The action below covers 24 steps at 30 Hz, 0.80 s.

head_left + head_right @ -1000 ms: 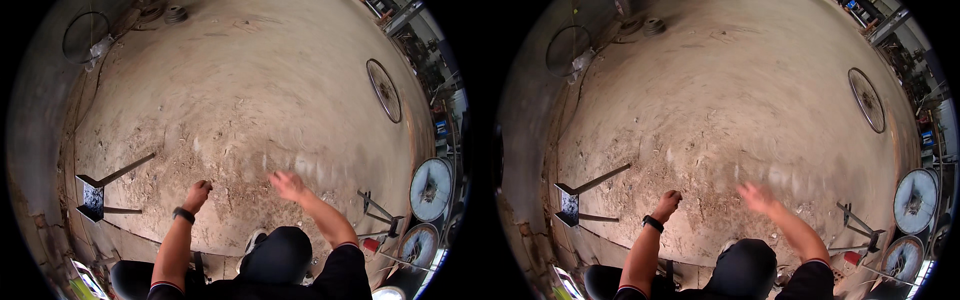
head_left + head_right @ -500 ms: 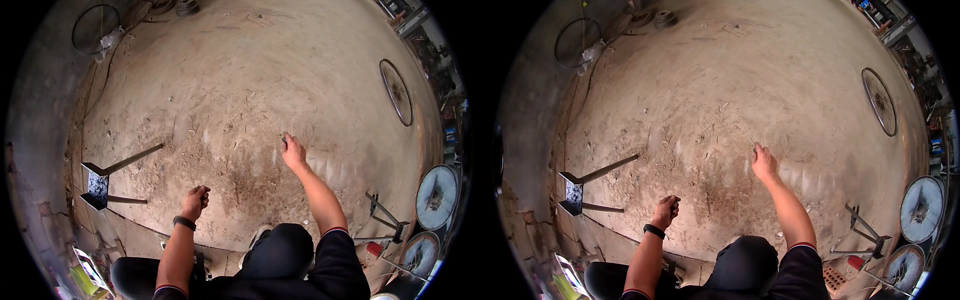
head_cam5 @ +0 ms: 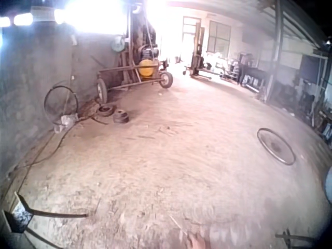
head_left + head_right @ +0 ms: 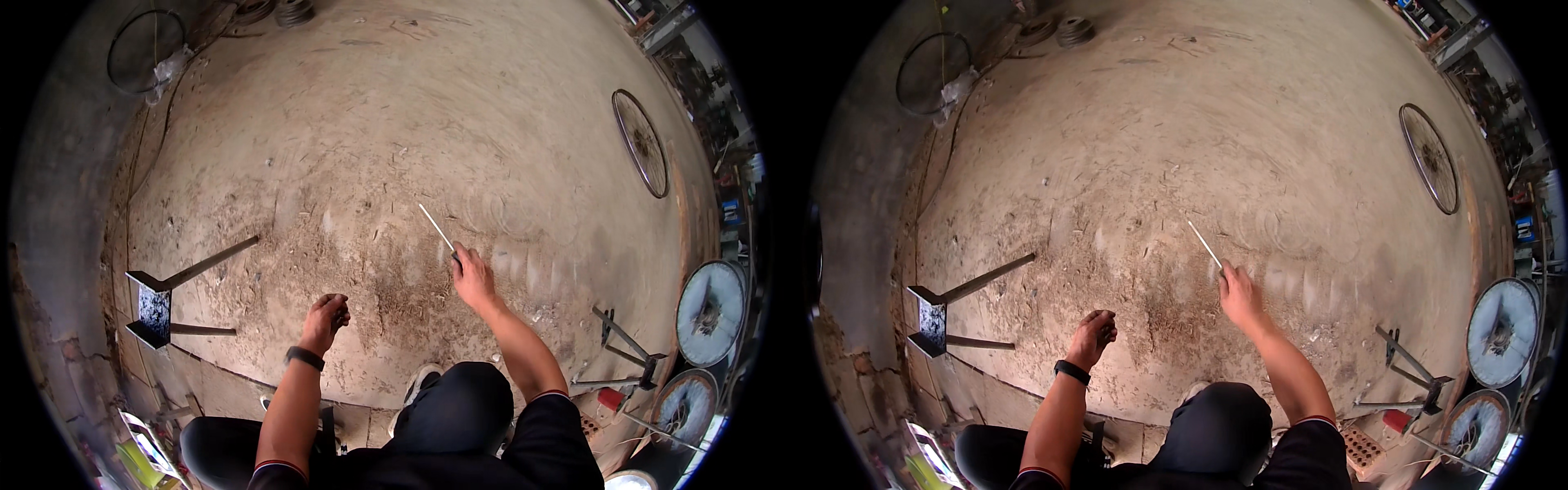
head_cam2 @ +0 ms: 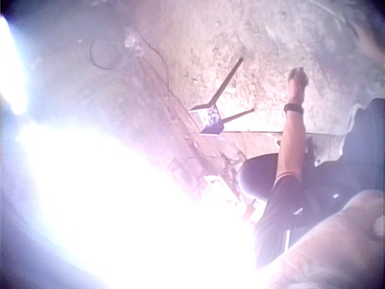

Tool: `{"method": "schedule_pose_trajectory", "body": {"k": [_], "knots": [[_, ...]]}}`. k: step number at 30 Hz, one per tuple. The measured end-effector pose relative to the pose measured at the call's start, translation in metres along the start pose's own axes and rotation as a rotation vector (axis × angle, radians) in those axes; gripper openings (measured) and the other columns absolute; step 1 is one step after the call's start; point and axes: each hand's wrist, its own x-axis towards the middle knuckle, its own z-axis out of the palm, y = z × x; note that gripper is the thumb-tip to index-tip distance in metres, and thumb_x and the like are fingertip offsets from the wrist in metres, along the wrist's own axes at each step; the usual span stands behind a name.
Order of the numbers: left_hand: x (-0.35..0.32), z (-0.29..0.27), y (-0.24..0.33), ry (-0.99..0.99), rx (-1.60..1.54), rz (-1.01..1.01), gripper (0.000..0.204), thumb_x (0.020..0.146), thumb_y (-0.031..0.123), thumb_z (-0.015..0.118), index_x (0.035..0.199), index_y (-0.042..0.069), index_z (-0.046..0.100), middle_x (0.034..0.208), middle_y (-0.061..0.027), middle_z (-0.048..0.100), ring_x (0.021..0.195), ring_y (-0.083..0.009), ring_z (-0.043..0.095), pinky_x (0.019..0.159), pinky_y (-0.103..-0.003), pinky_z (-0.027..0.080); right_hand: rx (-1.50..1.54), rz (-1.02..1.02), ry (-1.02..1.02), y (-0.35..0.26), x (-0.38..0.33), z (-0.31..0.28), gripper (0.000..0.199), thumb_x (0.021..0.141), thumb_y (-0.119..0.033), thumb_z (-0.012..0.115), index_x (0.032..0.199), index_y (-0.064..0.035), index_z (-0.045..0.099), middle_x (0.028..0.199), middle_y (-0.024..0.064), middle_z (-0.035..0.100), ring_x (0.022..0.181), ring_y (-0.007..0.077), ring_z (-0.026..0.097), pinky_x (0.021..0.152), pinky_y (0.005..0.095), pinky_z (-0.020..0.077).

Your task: The person moves a large black cylindrical object and a metal sheet using a yellow hand pallet jack, then enters a workshop and scrapes the concrete floor with a screwdriver.

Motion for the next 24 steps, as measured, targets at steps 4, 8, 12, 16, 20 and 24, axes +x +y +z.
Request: {"method": "schedule_pose_trajectory", "body": {"k": [4, 8, 12, 16, 20, 24], "knots": [[0.008, 0.013, 0.008, -0.107, -0.072, 0.065, 0.036, 0.095, 0.035, 0.059, 0.106, 0.0, 0.058, 0.084, -0.0074, 0.06, 0.075, -0.0199, 0.063, 0.068, -0.032, 0.053, 0.068, -0.209, -0.004, -0.025, -0.041, -0.022, 0.038, 0.089, -0.016, 0.059, 0.127, -0.0093, 0.056, 0.089, 0.0158, 0.059, 0.076, 0.0347, 0.061, 0.067, 0.0438, 0.0525], [0.017, 0.038, 0.029, -0.182, 0.068, -0.044, 0.055, 0.095, 0.054, 0.051, 0.103, 0.0, 0.059, 0.087, -0.0094, 0.063, 0.079, -0.0221, 0.065, 0.071, -0.034, 0.055, -0.028, -0.487, -0.093, -0.043, -0.077, -0.037, 0.042, 0.084, -0.014, 0.063, 0.125, -0.01, 0.06, 0.083, 0.0106, 0.058, 0.071, 0.0281, 0.061, 0.063, 0.0402, 0.053], [0.011, 0.046, 0.026, -0.316, 0.396, -0.067, 0.055, 0.095, 0.055, 0.05, 0.101, 0.002, 0.061, 0.085, -0.0078, 0.062, 0.069, -0.0175, 0.061, 0.061, -0.03, 0.05, -0.108, -0.657, -0.182, -0.046, -0.091, -0.039, 0.047, 0.079, -0.014, 0.062, 0.126, -0.0117, 0.06, 0.083, 0.0081, 0.057, 0.071, 0.0255, 0.061, 0.064, 0.0385, 0.0537], [0.002, 0.047, 0.026, -0.382, 0.83, -0.094, 0.028, 0.093, 0.029, 0.061, 0.089, 0.002, 0.067, 0.065, 0.0003, 0.054, 0.057, -0.0093, 0.05, 0.051, -0.025, 0.039, -0.183, -0.724, -0.239, -0.045, -0.085, -0.046, 0.048, 0.078, -0.014, 0.058, 0.127, -0.012, 0.06, 0.088, 0.0081, 0.057, 0.077, 0.0265, 0.062, 0.068, 0.0369, 0.0544], [-0.022, 0.025, 0.017, -0.387, 0.882, -0.149, 0.028, 0.095, 0.026, 0.06, 0.096, 0.0, 0.068, 0.064, 0.0031, 0.047, 0.055, -0.0069, 0.039, 0.049, -0.024, 0.031, -0.276, -0.738, -0.34, -0.039, -0.082, -0.055, 0.048, 0.08, -0.013, 0.057, 0.128, -0.012, 0.059, 0.092, 0.0093, 0.057, 0.085, 0.0278, 0.061, 0.071, 0.0374, 0.0544], [-0.019, 0.012, 0.022, -0.25, 0.628, -0.196, 0.025, 0.098, 0.023, 0.057, 0.099, 0.0, 0.064, 0.067, 0.0041, 0.044, 0.054, -0.0064, 0.036, 0.048, -0.022, 0.028, -0.269, -0.597, -0.255, -0.014, -0.056, -0.044, 0.052, 0.079, -0.01, 0.061, 0.131, -0.0138, 0.055, 0.094, 0.0099, 0.059, 0.087, 0.029, 0.062, 0.07, 0.0414, 0.0536]]}}
